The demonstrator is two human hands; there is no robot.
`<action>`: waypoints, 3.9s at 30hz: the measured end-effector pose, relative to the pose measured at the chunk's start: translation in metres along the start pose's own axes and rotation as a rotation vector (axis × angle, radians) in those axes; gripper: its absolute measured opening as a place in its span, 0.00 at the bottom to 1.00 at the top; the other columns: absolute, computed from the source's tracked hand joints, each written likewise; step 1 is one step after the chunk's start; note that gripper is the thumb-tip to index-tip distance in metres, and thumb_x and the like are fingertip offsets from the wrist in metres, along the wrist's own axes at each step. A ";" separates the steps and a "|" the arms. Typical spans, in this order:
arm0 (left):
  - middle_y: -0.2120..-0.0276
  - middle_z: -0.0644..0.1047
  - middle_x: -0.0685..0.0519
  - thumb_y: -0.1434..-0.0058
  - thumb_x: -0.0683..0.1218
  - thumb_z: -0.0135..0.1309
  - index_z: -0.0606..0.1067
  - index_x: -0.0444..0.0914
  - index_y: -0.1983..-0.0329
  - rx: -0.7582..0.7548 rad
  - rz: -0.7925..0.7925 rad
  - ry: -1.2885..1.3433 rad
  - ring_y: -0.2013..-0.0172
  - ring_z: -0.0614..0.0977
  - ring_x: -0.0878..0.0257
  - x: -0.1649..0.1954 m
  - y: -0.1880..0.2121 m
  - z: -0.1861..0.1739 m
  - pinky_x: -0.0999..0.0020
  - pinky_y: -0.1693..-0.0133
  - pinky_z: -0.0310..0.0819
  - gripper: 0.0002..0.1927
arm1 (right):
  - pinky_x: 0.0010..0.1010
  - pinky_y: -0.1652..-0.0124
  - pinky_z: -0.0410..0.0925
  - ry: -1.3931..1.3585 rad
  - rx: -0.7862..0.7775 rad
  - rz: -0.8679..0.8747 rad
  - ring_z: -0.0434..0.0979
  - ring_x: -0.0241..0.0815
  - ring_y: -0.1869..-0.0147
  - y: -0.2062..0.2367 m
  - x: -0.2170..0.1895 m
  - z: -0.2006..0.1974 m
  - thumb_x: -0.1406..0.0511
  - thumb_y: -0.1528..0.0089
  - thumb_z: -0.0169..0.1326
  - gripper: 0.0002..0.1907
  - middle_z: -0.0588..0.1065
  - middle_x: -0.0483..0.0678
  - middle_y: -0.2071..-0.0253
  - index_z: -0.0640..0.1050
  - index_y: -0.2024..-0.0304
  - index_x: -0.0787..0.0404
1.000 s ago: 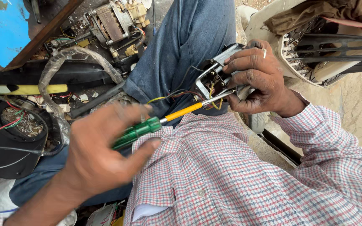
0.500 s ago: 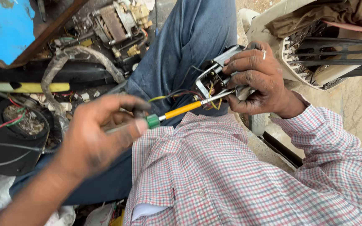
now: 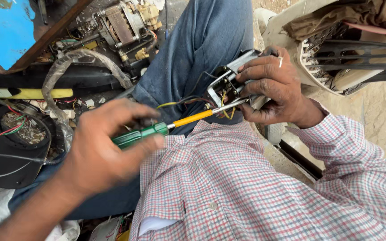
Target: The person sits on the ground and uses a screwdriver to adjust internal components of a small electric motor. They repeatedly probe the commutator area and manipulate wires while holding the motor casing.
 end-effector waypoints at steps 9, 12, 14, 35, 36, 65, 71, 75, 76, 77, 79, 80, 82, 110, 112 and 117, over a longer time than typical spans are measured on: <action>0.69 0.81 0.44 0.40 0.44 0.61 0.81 0.30 0.49 -0.142 0.614 -0.732 0.76 0.77 0.62 0.012 -0.004 -0.005 0.69 0.75 0.67 0.17 | 0.50 0.45 0.61 -0.001 -0.021 0.030 0.79 0.47 0.44 0.000 0.000 0.001 0.62 0.44 0.68 0.12 0.78 0.46 0.53 0.78 0.63 0.56; 0.68 0.81 0.45 0.41 0.45 0.60 0.81 0.32 0.53 -0.073 0.347 -0.416 0.74 0.79 0.59 0.017 -0.008 -0.007 0.66 0.72 0.72 0.15 | 0.49 0.46 0.61 0.002 -0.003 -0.001 0.80 0.47 0.45 -0.002 -0.002 0.000 0.62 0.46 0.67 0.12 0.79 0.46 0.53 0.78 0.63 0.55; 0.69 0.79 0.48 0.43 0.49 0.62 0.78 0.36 0.58 0.031 -0.111 0.094 0.69 0.82 0.58 0.012 -0.011 -0.006 0.63 0.65 0.77 0.14 | 0.48 0.48 0.61 0.010 -0.002 0.001 0.80 0.46 0.45 -0.003 -0.004 -0.001 0.62 0.46 0.68 0.12 0.79 0.46 0.54 0.79 0.64 0.55; 0.67 0.81 0.49 0.41 0.49 0.60 0.79 0.34 0.59 -0.029 -0.151 0.201 0.70 0.83 0.61 0.006 -0.019 -0.005 0.68 0.68 0.77 0.14 | 0.52 0.44 0.61 0.007 0.031 -0.010 0.79 0.50 0.45 0.004 -0.002 0.003 0.62 0.45 0.67 0.14 0.77 0.48 0.53 0.77 0.62 0.56; 0.69 0.81 0.48 0.40 0.50 0.61 0.82 0.37 0.58 -0.216 -0.371 0.223 0.71 0.84 0.59 0.004 -0.022 -0.001 0.67 0.69 0.77 0.13 | 0.51 0.45 0.61 0.013 0.022 0.005 0.79 0.49 0.45 0.004 -0.002 0.004 0.62 0.44 0.67 0.13 0.77 0.48 0.53 0.77 0.61 0.56; 0.79 0.79 0.46 0.45 0.50 0.65 0.81 0.33 0.55 -0.207 -0.174 -0.082 0.79 0.81 0.52 -0.006 0.013 0.014 0.57 0.78 0.71 0.19 | 0.48 0.47 0.60 0.061 -0.024 0.039 0.79 0.47 0.44 0.003 -0.005 0.006 0.61 0.44 0.68 0.14 0.77 0.46 0.52 0.79 0.59 0.56; 0.67 0.83 0.42 0.43 0.44 0.62 0.81 0.29 0.48 -0.086 0.552 -0.788 0.78 0.77 0.64 -0.003 0.019 0.014 0.69 0.77 0.68 0.21 | 0.47 0.47 0.60 0.035 -0.015 0.051 0.79 0.47 0.44 0.004 -0.003 0.004 0.61 0.44 0.68 0.14 0.78 0.46 0.52 0.79 0.59 0.56; 0.66 0.82 0.46 0.41 0.50 0.66 0.79 0.31 0.50 0.030 0.083 -0.094 0.70 0.83 0.59 -0.007 0.010 0.008 0.64 0.71 0.76 0.22 | 0.48 0.45 0.61 0.015 0.017 0.044 0.79 0.47 0.43 0.004 -0.004 0.003 0.61 0.43 0.68 0.14 0.77 0.46 0.52 0.78 0.59 0.56; 0.65 0.82 0.47 0.42 0.50 0.66 0.79 0.32 0.50 -0.009 -0.172 0.125 0.69 0.85 0.61 -0.012 0.007 0.008 0.68 0.70 0.78 0.22 | 0.48 0.45 0.61 0.017 0.015 0.040 0.79 0.47 0.43 0.003 -0.004 0.003 0.61 0.43 0.68 0.14 0.77 0.46 0.52 0.78 0.59 0.56; 0.65 0.83 0.49 0.44 0.50 0.66 0.79 0.33 0.51 -0.045 -0.436 0.346 0.68 0.87 0.62 -0.016 0.006 0.009 0.71 0.69 0.80 0.22 | 0.48 0.45 0.60 0.010 0.007 0.034 0.79 0.47 0.43 0.003 -0.004 0.004 0.60 0.43 0.68 0.14 0.78 0.47 0.52 0.78 0.59 0.56; 0.65 0.84 0.48 0.42 0.48 0.64 0.81 0.35 0.54 -0.149 -0.308 0.288 0.68 0.87 0.62 -0.014 0.001 0.008 0.69 0.68 0.79 0.16 | 0.47 0.46 0.61 0.016 -0.010 0.039 0.79 0.47 0.44 0.002 -0.004 0.004 0.61 0.43 0.68 0.13 0.78 0.46 0.53 0.78 0.60 0.56; 0.65 0.84 0.48 0.40 0.47 0.63 0.82 0.36 0.55 -0.199 -0.234 0.255 0.68 0.87 0.62 -0.014 -0.001 0.008 0.68 0.68 0.79 0.13 | 0.47 0.46 0.61 0.028 -0.015 0.037 0.79 0.47 0.44 0.002 -0.003 0.005 0.61 0.43 0.67 0.13 0.77 0.46 0.54 0.78 0.60 0.55; 0.72 0.79 0.49 0.40 0.50 0.64 0.82 0.35 0.53 -0.193 -0.057 -0.072 0.74 0.81 0.57 -0.010 -0.001 0.007 0.62 0.72 0.73 0.17 | 0.47 0.47 0.60 0.027 -0.006 0.025 0.79 0.47 0.44 0.001 0.000 0.005 0.61 0.43 0.67 0.13 0.78 0.46 0.54 0.78 0.60 0.56; 0.69 0.80 0.47 0.39 0.50 0.61 0.78 0.35 0.60 0.130 -0.094 0.120 0.70 0.82 0.61 -0.005 0.012 0.006 0.69 0.67 0.75 0.14 | 0.47 0.47 0.62 0.031 0.018 0.028 0.79 0.49 0.45 -0.002 -0.003 0.006 0.61 0.43 0.66 0.14 0.78 0.48 0.53 0.77 0.60 0.58; 0.69 0.81 0.47 0.39 0.50 0.61 0.79 0.35 0.59 0.039 -0.077 0.117 0.69 0.82 0.61 -0.002 0.007 0.006 0.70 0.67 0.75 0.13 | 0.49 0.45 0.62 0.040 -0.002 0.034 0.79 0.48 0.45 -0.003 -0.005 0.008 0.60 0.42 0.68 0.15 0.78 0.49 0.53 0.77 0.59 0.59; 0.71 0.80 0.49 0.36 0.50 0.61 0.81 0.35 0.56 -0.155 0.079 -0.104 0.73 0.81 0.60 0.001 -0.010 0.004 0.68 0.70 0.73 0.14 | 0.46 0.46 0.62 0.051 0.019 0.024 0.79 0.49 0.46 -0.002 0.000 0.009 0.61 0.42 0.68 0.14 0.78 0.48 0.54 0.77 0.60 0.57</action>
Point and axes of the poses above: each hand's wrist, its own y-axis away from the middle knuckle, its own z-axis out of the palm, x = y × z, the point moved 2 cm from there along -y, towards the middle knuckle
